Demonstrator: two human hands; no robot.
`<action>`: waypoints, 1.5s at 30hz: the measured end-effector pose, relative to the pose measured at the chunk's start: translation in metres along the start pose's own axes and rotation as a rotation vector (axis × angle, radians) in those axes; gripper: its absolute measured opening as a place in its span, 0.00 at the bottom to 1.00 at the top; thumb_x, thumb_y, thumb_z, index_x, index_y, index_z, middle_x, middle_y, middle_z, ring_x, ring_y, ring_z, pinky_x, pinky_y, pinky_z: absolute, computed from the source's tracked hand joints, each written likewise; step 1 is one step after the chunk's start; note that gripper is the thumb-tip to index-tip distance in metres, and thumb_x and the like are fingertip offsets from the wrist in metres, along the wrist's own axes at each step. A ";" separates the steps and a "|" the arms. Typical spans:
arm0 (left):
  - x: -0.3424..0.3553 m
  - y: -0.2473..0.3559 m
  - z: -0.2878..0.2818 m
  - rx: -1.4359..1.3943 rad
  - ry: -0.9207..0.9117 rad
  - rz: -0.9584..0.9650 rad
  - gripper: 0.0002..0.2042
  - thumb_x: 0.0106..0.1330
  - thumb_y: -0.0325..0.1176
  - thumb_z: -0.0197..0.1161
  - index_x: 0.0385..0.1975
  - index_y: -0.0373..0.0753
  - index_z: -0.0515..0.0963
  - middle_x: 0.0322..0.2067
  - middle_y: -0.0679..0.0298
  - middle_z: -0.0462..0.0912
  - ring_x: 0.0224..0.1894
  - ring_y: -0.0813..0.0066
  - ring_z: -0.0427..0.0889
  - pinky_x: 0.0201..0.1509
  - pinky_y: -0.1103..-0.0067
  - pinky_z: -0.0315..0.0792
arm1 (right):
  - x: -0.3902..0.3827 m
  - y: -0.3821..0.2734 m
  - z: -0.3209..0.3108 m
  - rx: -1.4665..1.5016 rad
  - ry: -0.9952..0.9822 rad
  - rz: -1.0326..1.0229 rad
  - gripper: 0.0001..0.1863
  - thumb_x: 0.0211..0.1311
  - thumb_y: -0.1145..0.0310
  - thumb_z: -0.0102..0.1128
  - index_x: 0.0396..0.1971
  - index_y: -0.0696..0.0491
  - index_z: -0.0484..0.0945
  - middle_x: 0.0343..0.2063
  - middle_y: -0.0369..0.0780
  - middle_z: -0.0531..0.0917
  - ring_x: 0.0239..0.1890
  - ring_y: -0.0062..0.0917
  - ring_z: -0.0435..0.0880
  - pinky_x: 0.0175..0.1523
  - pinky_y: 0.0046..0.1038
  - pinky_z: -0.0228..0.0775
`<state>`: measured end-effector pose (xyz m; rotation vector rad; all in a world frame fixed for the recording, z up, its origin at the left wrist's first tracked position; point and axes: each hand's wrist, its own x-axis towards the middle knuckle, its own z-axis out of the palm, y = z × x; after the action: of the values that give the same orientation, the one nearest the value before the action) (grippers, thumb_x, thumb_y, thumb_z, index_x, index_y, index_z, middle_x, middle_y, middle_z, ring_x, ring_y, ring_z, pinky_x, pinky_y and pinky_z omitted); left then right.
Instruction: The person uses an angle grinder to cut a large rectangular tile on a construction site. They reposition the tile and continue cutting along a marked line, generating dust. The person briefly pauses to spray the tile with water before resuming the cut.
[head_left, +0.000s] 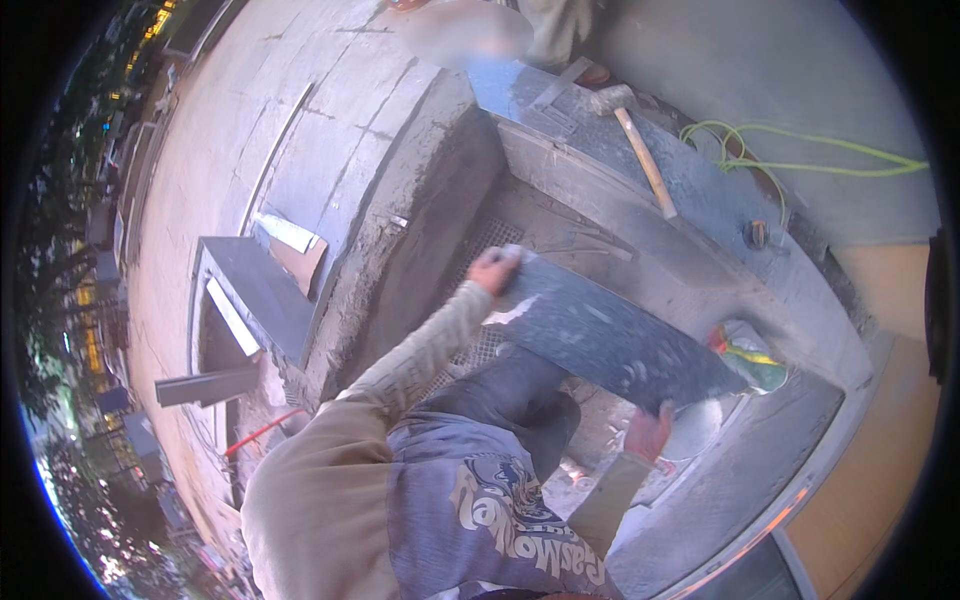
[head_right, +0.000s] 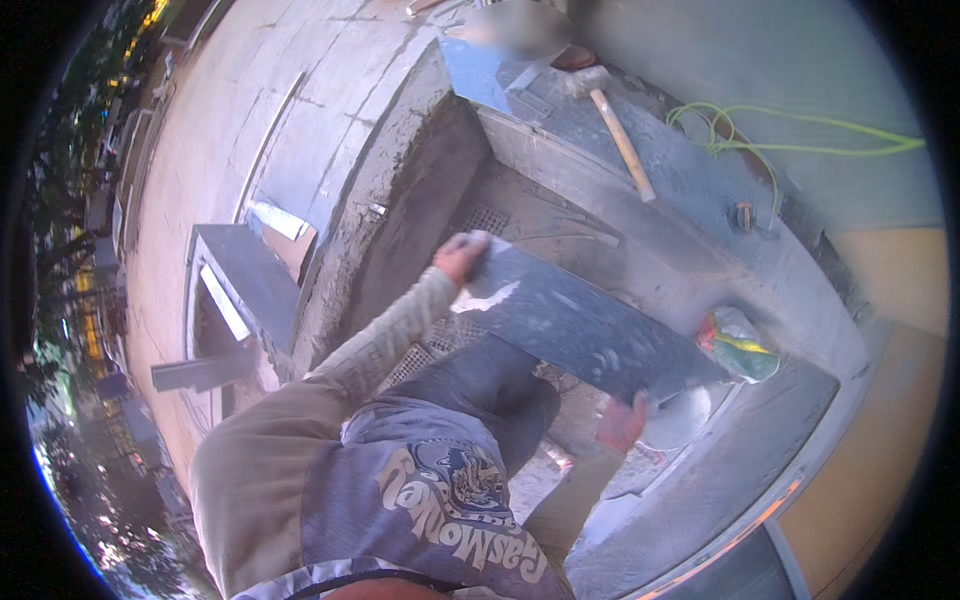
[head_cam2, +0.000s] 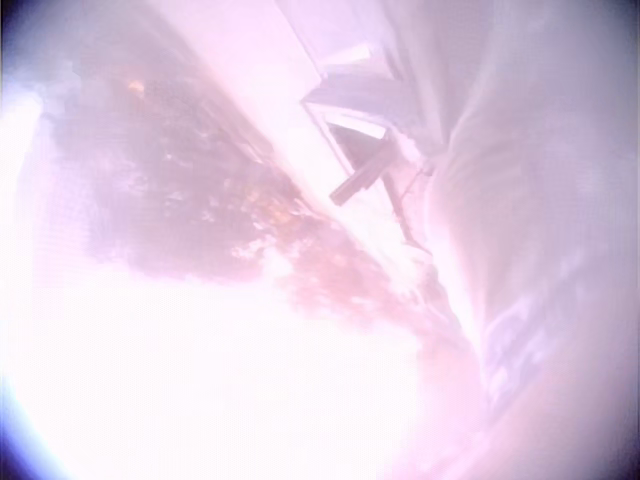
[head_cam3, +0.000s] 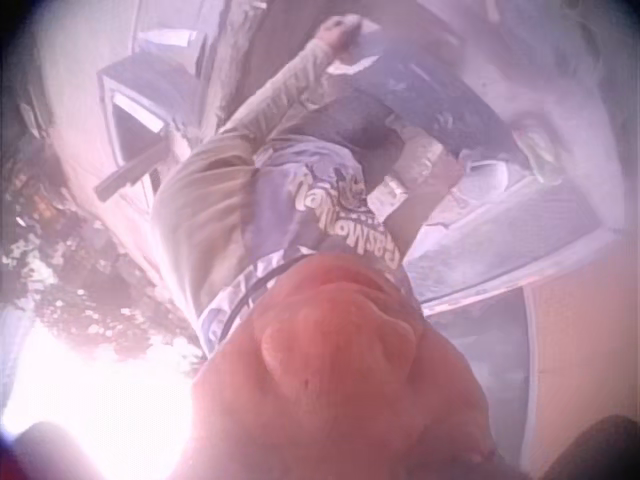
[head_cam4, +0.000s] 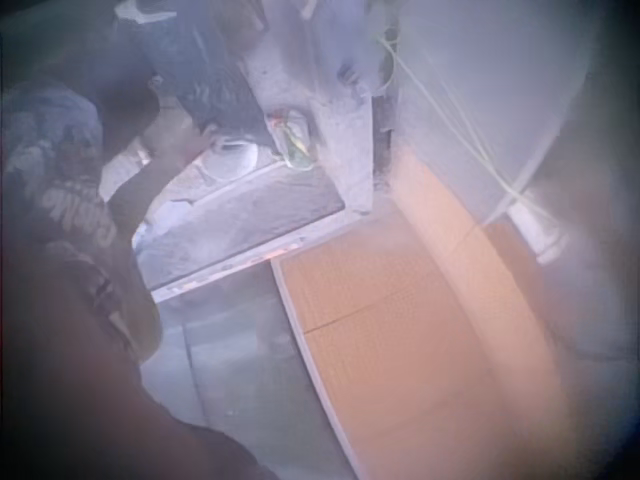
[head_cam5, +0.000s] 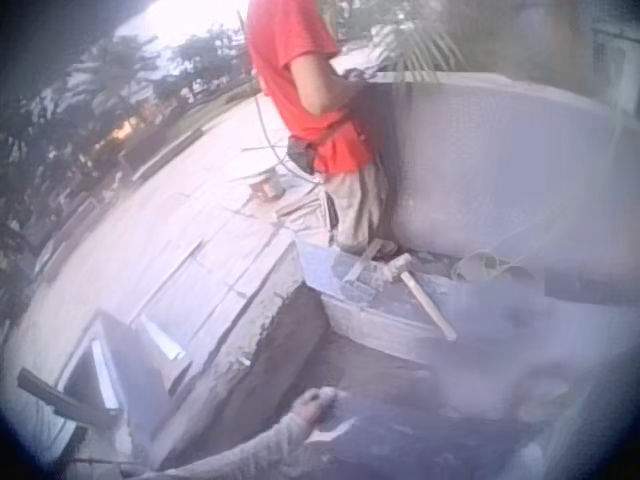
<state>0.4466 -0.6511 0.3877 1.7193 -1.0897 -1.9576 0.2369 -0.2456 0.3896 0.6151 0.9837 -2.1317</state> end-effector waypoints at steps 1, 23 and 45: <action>0.003 0.001 -0.040 -0.070 0.136 0.039 0.32 0.62 0.50 0.76 0.57 0.30 0.80 0.55 0.53 0.83 0.59 0.67 0.80 0.62 0.73 0.74 | 0.014 0.016 0.027 0.007 -0.053 0.055 0.27 0.73 0.66 0.62 0.68 0.58 0.68 0.67 0.43 0.75 0.69 0.37 0.71 0.77 0.42 0.56; 0.110 0.008 -0.408 -0.191 0.776 -0.091 0.35 0.58 0.22 0.71 0.69 0.44 0.73 0.54 0.59 0.85 0.54 0.71 0.84 0.60 0.76 0.76 | 0.228 0.447 0.534 -0.443 -0.399 0.603 0.27 0.74 0.67 0.59 0.69 0.58 0.69 0.62 0.39 0.76 0.65 0.31 0.73 0.71 0.39 0.62; 0.200 0.038 -0.390 -0.305 0.785 -0.054 0.36 0.61 0.50 0.77 0.65 0.36 0.76 0.57 0.60 0.82 0.53 0.64 0.81 0.59 0.70 0.75 | 0.334 0.518 0.563 -0.457 -0.212 0.647 0.25 0.74 0.64 0.61 0.67 0.56 0.70 0.61 0.38 0.76 0.66 0.31 0.72 0.73 0.39 0.61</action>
<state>0.7601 -0.9404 0.2790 2.0509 -0.4388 -1.1747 0.3434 -1.0648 0.2693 0.3936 0.9469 -1.3176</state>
